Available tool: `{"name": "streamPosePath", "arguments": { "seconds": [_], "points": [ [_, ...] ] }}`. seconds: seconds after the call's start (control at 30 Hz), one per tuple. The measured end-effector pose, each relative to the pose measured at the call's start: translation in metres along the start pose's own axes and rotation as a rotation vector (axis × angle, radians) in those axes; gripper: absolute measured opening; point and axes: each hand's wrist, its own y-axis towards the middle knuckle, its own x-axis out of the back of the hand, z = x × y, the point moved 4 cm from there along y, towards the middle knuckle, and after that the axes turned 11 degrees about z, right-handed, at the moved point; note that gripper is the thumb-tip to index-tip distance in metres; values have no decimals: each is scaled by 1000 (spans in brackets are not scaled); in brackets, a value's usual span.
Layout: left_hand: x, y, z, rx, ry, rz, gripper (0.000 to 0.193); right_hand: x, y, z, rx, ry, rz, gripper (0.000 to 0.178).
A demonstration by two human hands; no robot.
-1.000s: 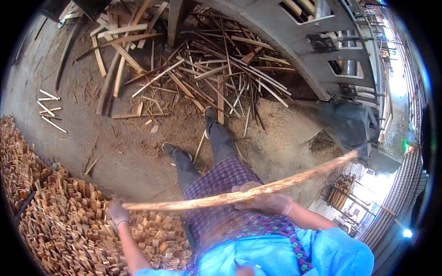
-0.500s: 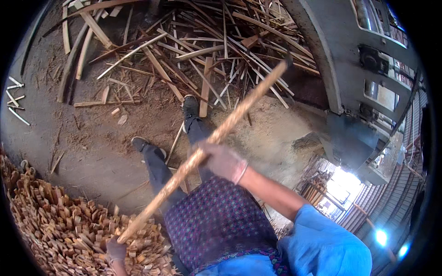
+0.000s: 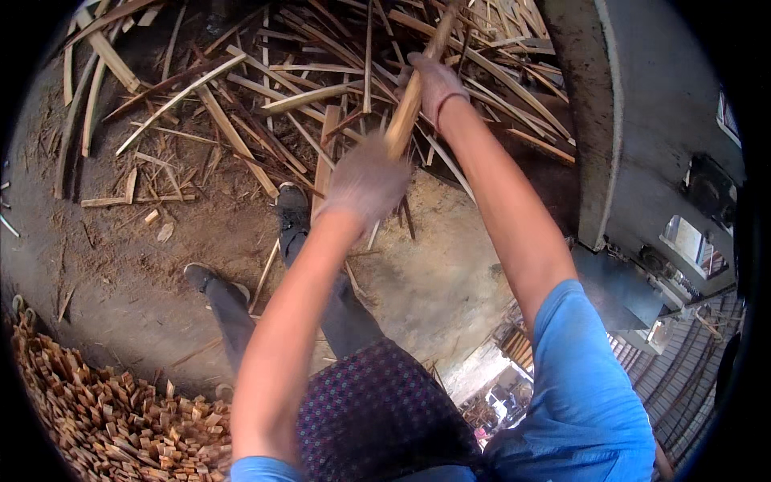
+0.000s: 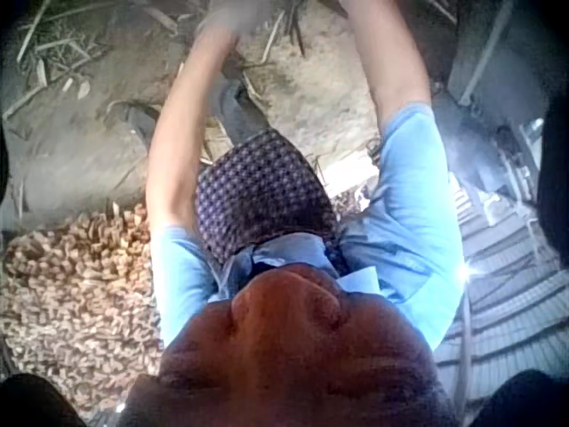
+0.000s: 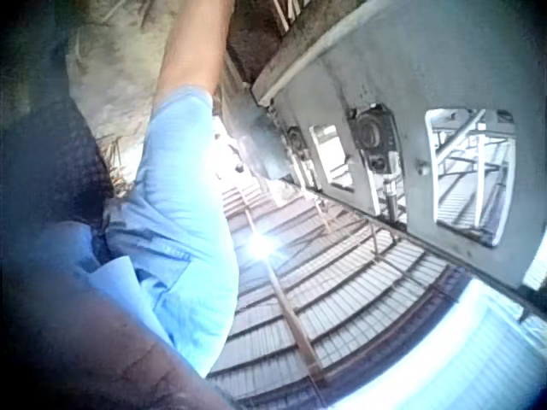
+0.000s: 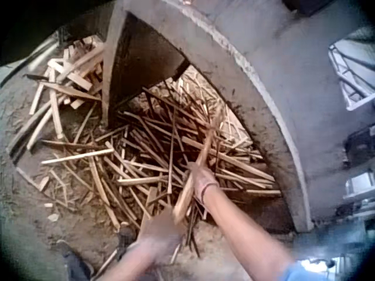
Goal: The person gathers and stacks wooden planks and offcuts in a workshop. They repeatedly pick up pieces from the floor and a nearby pile, arrange them into neat stacks, and move the stacks to a designated area. The person also uses a long stick to sweep wood scraps under a machine.
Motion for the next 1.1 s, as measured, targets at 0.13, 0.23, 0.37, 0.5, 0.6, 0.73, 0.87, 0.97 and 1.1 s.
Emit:
{"name": "streamPosePath", "arguments": {
  "seconds": [0.13,0.23,0.37,0.5,0.6,0.73,0.87,0.97,1.1],
  "points": [
    [-23,26,-14,107,-353,-38,50,39,31,11,-95,-608,-78,45],
    [-64,-26,-15,88,-397,51,43,73,52,-12,-105,-339,-42,41],
    [-94,-100,-23,159,-448,90,43,79,47,-9,-191,68,22,34],
    [-136,-144,-25,284,-697,144,46,100,11,-42,-196,159,114,27],
    [-155,-184,-23,322,-754,136,45,58,-45,-37,-328,-64,14,32],
    [-165,-233,-17,333,-781,150,41,29,-100,-34,-386,-131,-30,40],
    [-164,-300,3,273,-671,134,39,-6,-174,-51,-338,-132,-160,27],
    [-201,-378,39,311,-833,151,42,-29,-219,-89,-305,-100,-227,23],
    [-146,-455,58,485,-951,218,41,-106,-297,-89,-374,-107,-207,27]
  ]
}}
